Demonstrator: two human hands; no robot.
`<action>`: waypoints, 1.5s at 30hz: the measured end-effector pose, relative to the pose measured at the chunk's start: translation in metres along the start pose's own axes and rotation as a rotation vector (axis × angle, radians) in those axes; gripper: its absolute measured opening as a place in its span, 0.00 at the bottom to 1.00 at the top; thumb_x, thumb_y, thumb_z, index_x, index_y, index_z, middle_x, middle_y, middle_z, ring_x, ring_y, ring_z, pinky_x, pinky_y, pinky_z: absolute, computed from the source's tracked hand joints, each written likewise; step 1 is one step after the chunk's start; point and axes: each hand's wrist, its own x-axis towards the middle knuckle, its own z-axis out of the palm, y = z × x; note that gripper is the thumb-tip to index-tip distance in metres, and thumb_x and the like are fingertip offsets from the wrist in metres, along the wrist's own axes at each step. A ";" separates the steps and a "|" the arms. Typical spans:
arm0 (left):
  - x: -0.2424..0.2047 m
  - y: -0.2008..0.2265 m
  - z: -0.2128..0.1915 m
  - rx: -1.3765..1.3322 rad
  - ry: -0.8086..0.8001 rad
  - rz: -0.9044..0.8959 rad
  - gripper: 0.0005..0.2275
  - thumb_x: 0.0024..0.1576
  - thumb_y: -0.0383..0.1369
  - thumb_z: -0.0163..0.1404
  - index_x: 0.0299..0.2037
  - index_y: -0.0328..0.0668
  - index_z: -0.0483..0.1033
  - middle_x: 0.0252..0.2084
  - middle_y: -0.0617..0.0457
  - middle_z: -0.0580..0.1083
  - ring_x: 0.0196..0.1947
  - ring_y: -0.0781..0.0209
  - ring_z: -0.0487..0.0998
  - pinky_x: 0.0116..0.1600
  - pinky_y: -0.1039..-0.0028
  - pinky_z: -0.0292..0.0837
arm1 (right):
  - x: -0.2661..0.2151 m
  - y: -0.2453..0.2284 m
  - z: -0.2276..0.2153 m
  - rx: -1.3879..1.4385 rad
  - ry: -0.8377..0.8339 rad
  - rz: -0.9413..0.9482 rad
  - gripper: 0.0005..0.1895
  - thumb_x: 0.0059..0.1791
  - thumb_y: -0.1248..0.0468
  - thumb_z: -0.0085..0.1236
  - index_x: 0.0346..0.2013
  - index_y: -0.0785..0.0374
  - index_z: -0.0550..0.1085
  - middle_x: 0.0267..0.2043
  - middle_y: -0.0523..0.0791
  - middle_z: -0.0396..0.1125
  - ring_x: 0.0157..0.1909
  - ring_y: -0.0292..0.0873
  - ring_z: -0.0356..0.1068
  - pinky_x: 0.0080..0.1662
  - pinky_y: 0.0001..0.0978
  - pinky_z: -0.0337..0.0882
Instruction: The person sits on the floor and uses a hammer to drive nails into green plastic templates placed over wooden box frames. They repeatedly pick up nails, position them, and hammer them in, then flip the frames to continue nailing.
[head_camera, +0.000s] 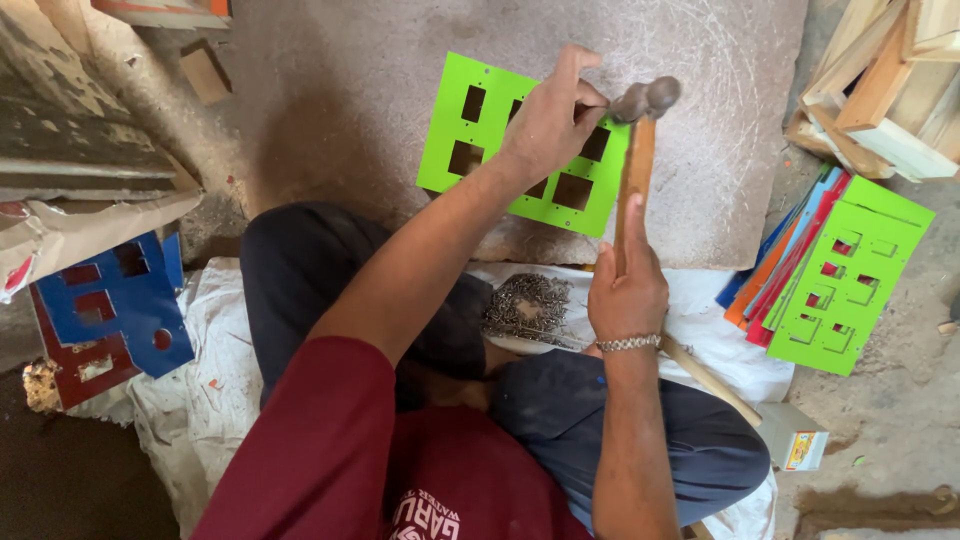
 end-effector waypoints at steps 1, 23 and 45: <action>-0.001 0.001 0.000 0.005 -0.006 -0.011 0.23 0.57 0.21 0.56 0.56 0.38 0.55 0.37 0.49 0.83 0.40 0.52 0.85 0.45 0.67 0.78 | -0.001 0.001 0.000 -0.005 0.011 -0.058 0.35 0.53 0.72 0.56 0.75 0.62 0.60 0.60 0.57 0.69 0.56 0.59 0.73 0.55 0.46 0.74; -0.005 -0.009 0.002 -0.079 0.150 0.100 0.18 0.55 0.14 0.44 0.52 0.38 0.55 0.43 0.38 0.68 0.46 0.38 0.75 0.51 0.56 0.70 | 0.009 0.011 0.011 0.138 0.068 -0.166 0.32 0.52 0.75 0.57 0.71 0.74 0.63 0.65 0.64 0.66 0.63 0.59 0.71 0.59 0.44 0.72; 0.002 -0.007 0.006 -0.020 0.162 0.237 0.20 0.54 0.11 0.45 0.51 0.38 0.55 0.41 0.45 0.69 0.44 0.48 0.79 0.49 0.61 0.76 | -0.063 0.018 -0.001 0.452 0.121 0.249 0.44 0.51 0.74 0.54 0.78 0.58 0.48 0.43 0.57 0.65 0.35 0.52 0.65 0.34 0.41 0.68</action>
